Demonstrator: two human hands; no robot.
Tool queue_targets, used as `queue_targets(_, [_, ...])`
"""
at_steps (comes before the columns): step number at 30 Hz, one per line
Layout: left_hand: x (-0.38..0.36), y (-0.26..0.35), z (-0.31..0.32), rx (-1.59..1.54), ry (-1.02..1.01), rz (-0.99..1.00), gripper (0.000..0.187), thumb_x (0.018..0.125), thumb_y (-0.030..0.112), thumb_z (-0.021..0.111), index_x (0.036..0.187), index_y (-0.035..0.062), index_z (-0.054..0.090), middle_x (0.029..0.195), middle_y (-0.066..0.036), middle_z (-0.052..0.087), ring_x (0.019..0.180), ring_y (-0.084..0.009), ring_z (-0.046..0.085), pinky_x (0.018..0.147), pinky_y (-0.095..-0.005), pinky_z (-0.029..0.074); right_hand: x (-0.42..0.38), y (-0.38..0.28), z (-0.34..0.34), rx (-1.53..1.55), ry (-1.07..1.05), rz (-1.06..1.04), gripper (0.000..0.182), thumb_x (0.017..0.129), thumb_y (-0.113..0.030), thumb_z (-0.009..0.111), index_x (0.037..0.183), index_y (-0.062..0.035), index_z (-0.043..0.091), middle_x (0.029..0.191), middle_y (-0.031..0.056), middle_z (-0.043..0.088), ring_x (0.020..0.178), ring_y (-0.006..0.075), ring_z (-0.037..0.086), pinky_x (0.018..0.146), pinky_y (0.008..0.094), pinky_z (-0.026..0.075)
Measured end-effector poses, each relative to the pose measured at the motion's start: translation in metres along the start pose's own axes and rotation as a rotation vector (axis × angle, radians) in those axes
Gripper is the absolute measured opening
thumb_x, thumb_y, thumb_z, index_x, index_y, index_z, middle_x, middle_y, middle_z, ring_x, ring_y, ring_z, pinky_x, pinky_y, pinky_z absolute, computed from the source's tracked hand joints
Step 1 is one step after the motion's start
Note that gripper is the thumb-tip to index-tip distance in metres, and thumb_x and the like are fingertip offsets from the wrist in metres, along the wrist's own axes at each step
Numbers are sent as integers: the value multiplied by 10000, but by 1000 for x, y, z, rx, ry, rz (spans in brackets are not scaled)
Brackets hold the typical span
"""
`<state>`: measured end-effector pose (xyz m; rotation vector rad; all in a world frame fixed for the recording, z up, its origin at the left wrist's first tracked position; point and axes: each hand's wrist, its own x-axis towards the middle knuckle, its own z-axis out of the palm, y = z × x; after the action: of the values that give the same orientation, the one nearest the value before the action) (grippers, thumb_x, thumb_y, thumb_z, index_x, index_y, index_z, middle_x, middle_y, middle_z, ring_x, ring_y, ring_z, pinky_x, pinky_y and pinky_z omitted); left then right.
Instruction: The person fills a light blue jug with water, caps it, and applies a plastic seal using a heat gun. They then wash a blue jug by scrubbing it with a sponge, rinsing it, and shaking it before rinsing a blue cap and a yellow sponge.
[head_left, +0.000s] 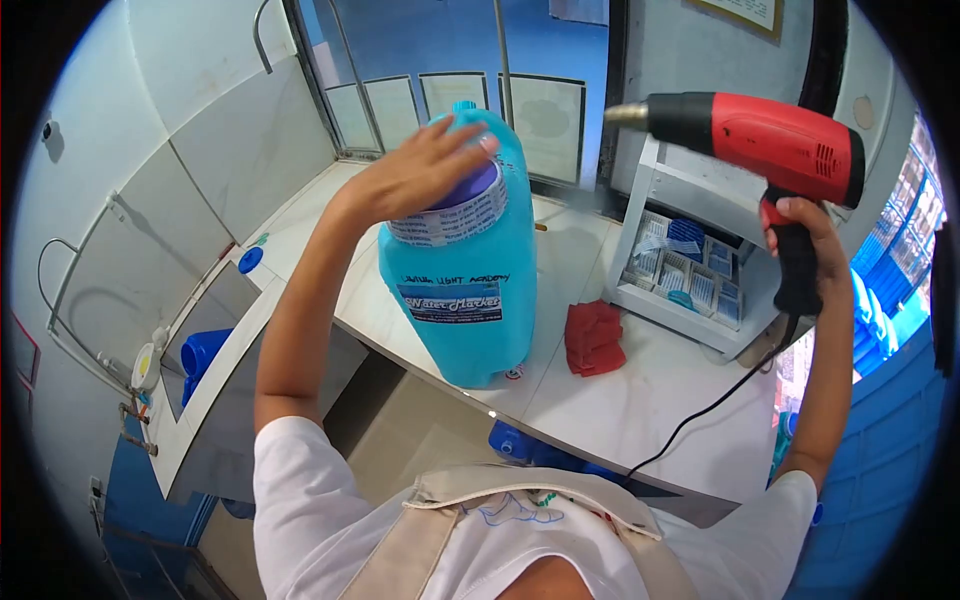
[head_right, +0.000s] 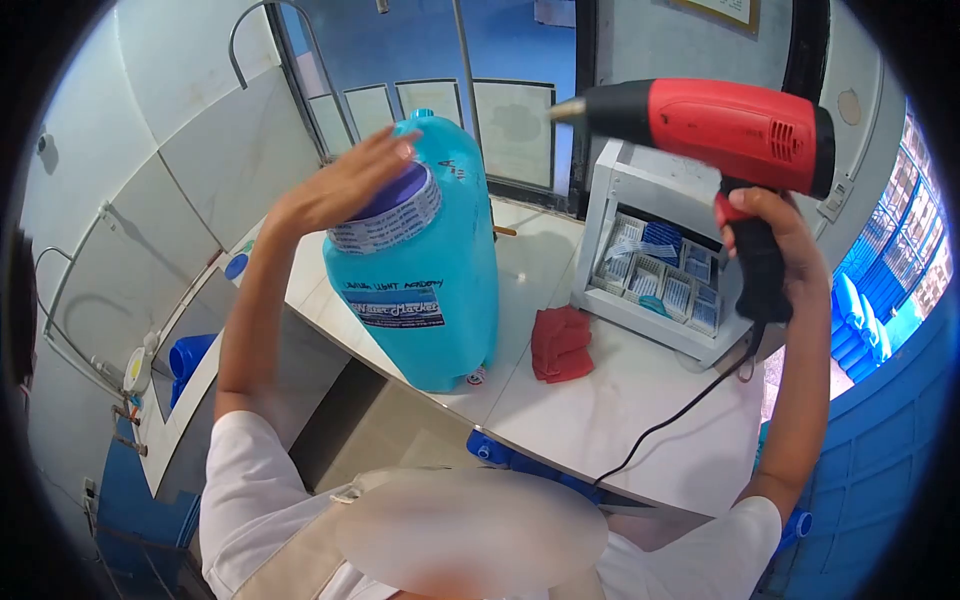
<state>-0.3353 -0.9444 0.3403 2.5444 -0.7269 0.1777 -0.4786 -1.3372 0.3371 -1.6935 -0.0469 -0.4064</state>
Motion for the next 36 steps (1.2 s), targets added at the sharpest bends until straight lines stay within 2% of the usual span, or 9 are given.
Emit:
queue_targets(1, [4, 3, 5, 315, -142, 22, 800, 779, 711, 257, 1374, 183, 346, 1417, -179, 280, 1281, -385, 298, 1047, -505, 238, 7, 4, -17, 0, 3, 7, 354, 743, -226, 598, 967, 46, 558, 695, 94, 590, 507, 121, 566, 441, 226, 472])
queue_targets(9, [5, 12, 6, 348, -222, -64, 750, 683, 643, 431, 1338, 285, 360, 1387, -48, 344, 1229, -328, 354, 993, -541, 328, 112, 41, -58, -1294, -26, -217, 275, 645, -98, 631, 900, 3, 609, 782, 175, 644, 700, 286, 630, 654, 349, 489])
queue_targets(21, [-2, 8, 5, 278, -160, 85, 564, 753, 477, 472, 1274, 261, 464, 1339, -83, 399, 1218, -312, 378, 983, -474, 352, 158, 78, -55, -1315, -62, -19, 493, 683, -193, 635, 1148, -50, 556, 1091, 175, 604, 1009, 326, 578, 890, 362, 436])
queue_targets(23, [-18, 13, 5, -252, 116, -58, 453, 833, 407, 475, 1223, 181, 522, 1299, -141, 446, 1199, -371, 409, 996, -486, 301, 163, 72, -55, -1414, -4, 138, 508, 713, -218, 624, 1181, -42, 533, 1140, 175, 582, 1057, 328, 555, 927, 362, 415])
queue_targets(25, [-47, 2, 25, -158, 694, 262, 443, 874, 273, 436, 1258, 52, 453, 1344, -178, 376, 1236, -371, 354, 1037, -430, 247, 153, 74, -35, -1324, 422, -580, 475, 791, -236, 589, 1216, -40, 506, 1193, 177, 546, 1147, 326, 493, 980, 362, 366])
queue_targets(26, [-63, -1, 48, -162, 871, 241, 509, 866, 287, 425, 1298, 23, 381, 1379, -166, 323, 1277, -322, 298, 1054, -414, 212, 143, 55, 20, -964, 299, -698, 388, 852, -232, 539, 1194, -48, 530, 1171, 169, 558, 1142, 290, 496, 974, 348, 361])
queue_targets(29, [-108, -25, 141, -185, 1032, 141, 728, 862, 408, 390, 1394, -12, 123, 1467, -172, 50, 1363, -298, 60, 1086, -432, 69, 205, 70, 156, -243, -342, -642, 463, 912, -420, 396, 1041, -42, 631, 1096, 105, 611, 1021, 228, 549, 886, 316, 407])
queue_targets(31, [-124, -32, 195, -287, 988, 51, 758, 883, 463, 349, 1403, -19, 82, 1465, -196, -19, 1363, -317, -7, 1084, -450, 37, 248, 118, 241, -2, -361, -227, 597, 900, -529, 348, 1059, -25, 625, 1087, 124, 606, 1020, 244, 539, 898, 337, 403])
queue_targets(36, [-90, -59, 242, -301, 1130, 63, 804, 888, 510, 317, 1408, -22, 12, 1461, -216, -67, 1359, -333, -58, 1081, -463, 11, 304, 213, 303, 551, -436, -64, 456, 888, -387, 414, 1028, 4, 602, 968, 94, 617, 889, 164, 564, 813, 296, 443])
